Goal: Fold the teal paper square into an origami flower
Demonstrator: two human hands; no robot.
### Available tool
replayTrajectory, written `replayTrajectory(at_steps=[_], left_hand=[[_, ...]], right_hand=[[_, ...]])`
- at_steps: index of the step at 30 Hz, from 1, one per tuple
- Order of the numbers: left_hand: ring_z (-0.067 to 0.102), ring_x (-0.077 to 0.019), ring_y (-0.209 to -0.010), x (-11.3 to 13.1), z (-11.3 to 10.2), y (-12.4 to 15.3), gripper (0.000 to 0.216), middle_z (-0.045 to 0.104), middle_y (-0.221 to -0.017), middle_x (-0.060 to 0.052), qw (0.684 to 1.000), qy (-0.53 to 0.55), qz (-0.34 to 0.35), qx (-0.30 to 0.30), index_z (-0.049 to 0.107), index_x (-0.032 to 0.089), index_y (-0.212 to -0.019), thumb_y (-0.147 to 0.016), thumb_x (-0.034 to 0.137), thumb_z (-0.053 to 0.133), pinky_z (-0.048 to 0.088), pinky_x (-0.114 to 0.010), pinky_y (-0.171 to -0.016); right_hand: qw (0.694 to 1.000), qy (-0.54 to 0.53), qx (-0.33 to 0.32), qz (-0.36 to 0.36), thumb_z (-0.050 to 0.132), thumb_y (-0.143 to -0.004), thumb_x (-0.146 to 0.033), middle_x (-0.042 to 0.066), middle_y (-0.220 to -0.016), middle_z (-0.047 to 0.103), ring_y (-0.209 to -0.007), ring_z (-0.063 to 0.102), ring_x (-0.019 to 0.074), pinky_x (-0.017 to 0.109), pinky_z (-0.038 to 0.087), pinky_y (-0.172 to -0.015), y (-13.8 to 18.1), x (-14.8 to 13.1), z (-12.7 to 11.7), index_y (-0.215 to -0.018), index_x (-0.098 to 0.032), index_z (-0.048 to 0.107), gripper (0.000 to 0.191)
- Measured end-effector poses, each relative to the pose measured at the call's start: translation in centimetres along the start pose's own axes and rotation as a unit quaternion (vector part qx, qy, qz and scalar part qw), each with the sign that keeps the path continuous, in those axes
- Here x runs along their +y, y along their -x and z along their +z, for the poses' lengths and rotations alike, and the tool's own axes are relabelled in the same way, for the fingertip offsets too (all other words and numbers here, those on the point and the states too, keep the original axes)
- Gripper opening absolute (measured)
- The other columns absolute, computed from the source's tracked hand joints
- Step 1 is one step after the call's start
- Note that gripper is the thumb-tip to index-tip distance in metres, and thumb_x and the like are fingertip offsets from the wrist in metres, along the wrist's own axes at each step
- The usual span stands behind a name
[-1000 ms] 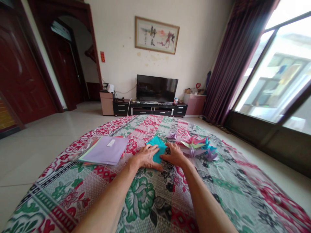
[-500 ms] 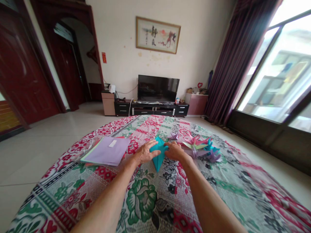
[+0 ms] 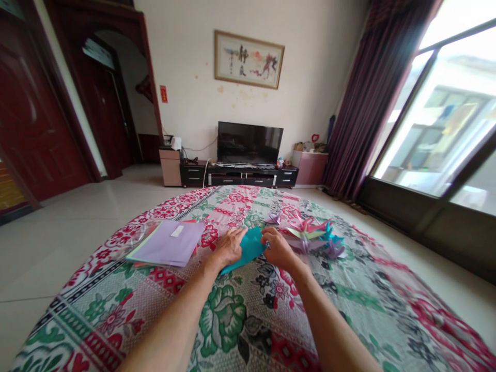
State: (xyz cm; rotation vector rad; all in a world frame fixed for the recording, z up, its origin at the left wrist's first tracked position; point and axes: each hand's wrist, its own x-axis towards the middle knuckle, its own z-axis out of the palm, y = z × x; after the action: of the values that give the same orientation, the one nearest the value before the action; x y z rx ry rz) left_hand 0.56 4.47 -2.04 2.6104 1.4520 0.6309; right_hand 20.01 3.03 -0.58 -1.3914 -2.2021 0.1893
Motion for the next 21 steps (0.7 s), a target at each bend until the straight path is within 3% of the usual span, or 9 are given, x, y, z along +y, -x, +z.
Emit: replayTrajectory(at_steps=[6, 10, 13, 16, 21], left_hand=[[0.05, -0.0204, -0.115, -0.9, 0.5, -0.1, 0.06, 0.056, -0.124, -0.008, 0.999, 0.049, 0.016, 0.018, 0.055, 0.018, -0.125, -0.068, 0.005, 0.04, 0.035, -0.034, -0.105], [0.055, -0.0201, -0.103, -1.3, 0.4, -0.2, 0.057, 0.06, -0.107, -0.009, 0.995, 0.073, 0.019, 0.064, 0.061, 0.016, -0.116, -0.064, 0.004, 0.044, 0.044, -0.033, -0.094], [0.057, -0.02, -0.093, -1.5, -0.2, -0.2, 0.043, 0.062, -0.091, -0.007, 0.994, 0.077, 0.022, 0.073, 0.07, 0.016, -0.093, -0.06, 0.002, 0.045, 0.046, -0.032, -0.087], [0.058, -0.0177, -0.084, -1.8, -1.2, 0.0, 0.034, 0.063, -0.082, -0.005, 0.993, 0.098, -0.008, 0.066, 0.069, 0.017, -0.075, -0.057, 0.001, 0.045, 0.046, -0.028, -0.081], [0.06, -0.0147, -0.079, -2.6, -1.9, 0.7, 0.029, 0.067, -0.082, 0.001, 0.973, 0.178, -0.102, 0.109, 0.066, 0.019, -0.074, -0.06, 0.004, 0.046, 0.045, -0.023, -0.077]], right_hand=[[0.994, -0.038, 0.087, -0.057, 0.052, -0.065, -0.007, 0.009, -0.124, 0.053, -0.118, 0.047, 0.0222, 0.038, 0.034, -0.102, 2.8, 0.1, 0.2, -0.075, -0.019, 0.062, 0.019], [0.985, -0.082, 0.123, -0.086, 0.05, -0.069, -0.008, 0.008, -0.118, 0.057, -0.109, 0.054, 0.0217, 0.039, 0.041, -0.095, 3.8, 0.2, 0.4, -0.078, -0.02, 0.061, 0.018], [0.983, -0.101, 0.12, -0.091, 0.048, -0.068, -0.006, 0.007, -0.115, 0.059, -0.101, 0.058, 0.0199, 0.036, 0.045, -0.09, 4.1, 0.1, 0.6, -0.078, -0.021, 0.059, 0.021], [0.986, -0.082, 0.12, -0.081, 0.048, -0.066, -0.006, 0.008, -0.117, 0.058, -0.104, 0.056, 0.0216, 0.038, 0.044, -0.092, 4.3, -0.1, 0.6, -0.077, -0.021, 0.059, 0.022], [0.989, -0.045, 0.103, -0.091, 0.049, -0.062, -0.004, 0.008, -0.123, 0.055, -0.113, 0.05, 0.0248, 0.044, 0.039, -0.098, 4.6, -0.6, 0.3, -0.078, -0.021, 0.061, 0.026]])
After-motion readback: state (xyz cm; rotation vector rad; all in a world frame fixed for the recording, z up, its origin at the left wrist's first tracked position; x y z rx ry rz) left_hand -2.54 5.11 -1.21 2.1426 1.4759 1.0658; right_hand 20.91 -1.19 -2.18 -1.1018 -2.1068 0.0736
